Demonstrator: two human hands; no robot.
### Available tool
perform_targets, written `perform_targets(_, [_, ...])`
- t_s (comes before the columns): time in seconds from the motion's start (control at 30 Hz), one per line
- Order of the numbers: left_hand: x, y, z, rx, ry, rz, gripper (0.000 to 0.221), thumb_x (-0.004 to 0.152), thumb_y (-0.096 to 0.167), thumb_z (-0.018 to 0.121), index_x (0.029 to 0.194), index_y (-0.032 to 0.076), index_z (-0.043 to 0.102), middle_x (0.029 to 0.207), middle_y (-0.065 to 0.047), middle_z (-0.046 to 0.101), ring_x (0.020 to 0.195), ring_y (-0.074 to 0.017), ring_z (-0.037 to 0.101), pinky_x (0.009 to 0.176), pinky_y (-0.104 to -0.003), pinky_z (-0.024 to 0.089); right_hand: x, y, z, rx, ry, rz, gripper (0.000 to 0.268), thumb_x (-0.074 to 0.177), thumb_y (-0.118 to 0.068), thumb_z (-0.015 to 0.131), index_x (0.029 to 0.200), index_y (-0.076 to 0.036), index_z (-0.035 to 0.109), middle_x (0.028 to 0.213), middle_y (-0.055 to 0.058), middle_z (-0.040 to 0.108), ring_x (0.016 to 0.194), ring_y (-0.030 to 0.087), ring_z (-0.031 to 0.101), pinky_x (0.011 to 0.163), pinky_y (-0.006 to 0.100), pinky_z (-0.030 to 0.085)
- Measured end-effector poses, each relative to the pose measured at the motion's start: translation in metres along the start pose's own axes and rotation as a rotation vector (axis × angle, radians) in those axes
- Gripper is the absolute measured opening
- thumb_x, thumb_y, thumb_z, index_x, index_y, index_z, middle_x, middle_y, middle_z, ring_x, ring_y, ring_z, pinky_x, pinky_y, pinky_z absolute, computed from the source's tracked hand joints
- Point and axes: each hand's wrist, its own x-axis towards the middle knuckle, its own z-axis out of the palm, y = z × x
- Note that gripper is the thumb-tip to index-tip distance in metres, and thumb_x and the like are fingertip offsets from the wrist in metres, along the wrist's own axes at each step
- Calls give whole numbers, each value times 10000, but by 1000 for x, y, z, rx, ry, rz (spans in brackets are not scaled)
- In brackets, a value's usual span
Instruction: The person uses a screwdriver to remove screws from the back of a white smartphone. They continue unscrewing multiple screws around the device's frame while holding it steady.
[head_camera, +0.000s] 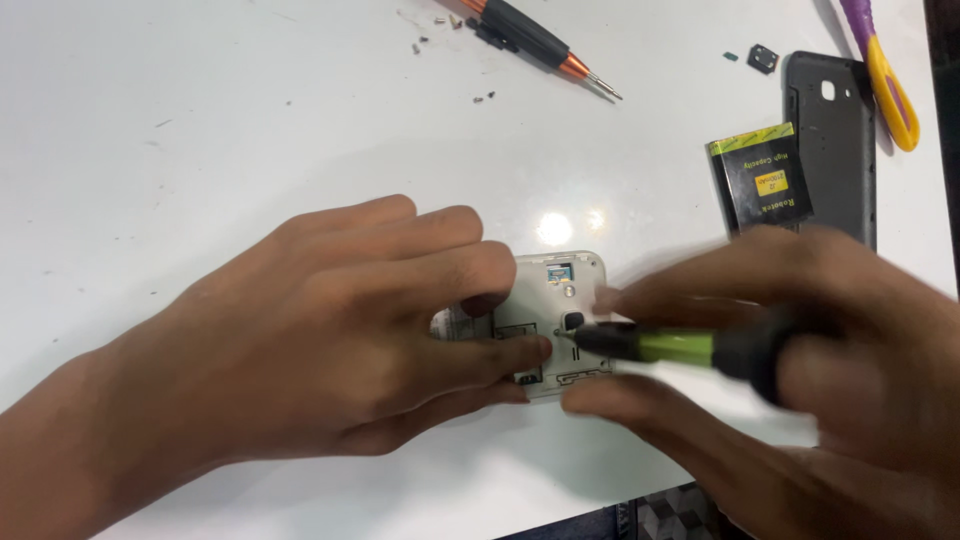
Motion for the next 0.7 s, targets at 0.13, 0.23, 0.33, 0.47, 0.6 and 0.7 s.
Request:
perform_targets(0.13, [-3,-2,-1,29,15,9,235,914,372,761,973,147,794,900,-1,533,746,-168,534,613,-347,449,-25,37,-4,-22,-199,138,331,851,-236,757,1172,-309,790,929,-83,768,738,36,729,690,200,676])
perform_targets(0.23, [-2,-4,0,-32,-55,-79,248,904,348,781,958,106,782,913,5,577,791,-153,590,642,-341,507,-34,48,4,-85,-44,-116,385,797,-321,805,1143,-194,693,977,2,759,844,90,716,746,235,650])
perform_targets(0.33, [-1,-5,-5,-83,-54,-184,169,900,255,786,949,95,765,974,11,634,848,-140,638,658,-312,552,-25,38,7,60,-27,-147,426,784,-140,744,1191,-52,652,1065,121,730,946,220,719,811,331,650])
perform_targets(0.47, [-2,-10,-4,-71,15,-145,212,881,163,777,1079,88,770,1011,-39,645,873,-180,635,658,-327,550,-18,22,5,21,-20,-130,433,775,-175,788,1183,-88,674,1067,66,753,914,177,740,818,296,672])
perform_targets(0.6, [1,-8,-6,-87,-15,-154,356,807,110,783,1159,160,778,1037,-25,644,902,-150,642,706,-305,579,-27,23,-2,-37,28,-75,379,775,-291,864,1091,-182,685,1096,13,741,918,112,737,796,223,665])
perform_targets(0.7, [-2,-12,-5,-54,-63,-148,363,779,97,799,1128,196,789,1048,-7,639,928,-163,628,665,-314,552,-33,29,4,-46,57,-172,461,753,-206,822,1140,-49,628,1125,105,742,971,193,742,830,294,674])
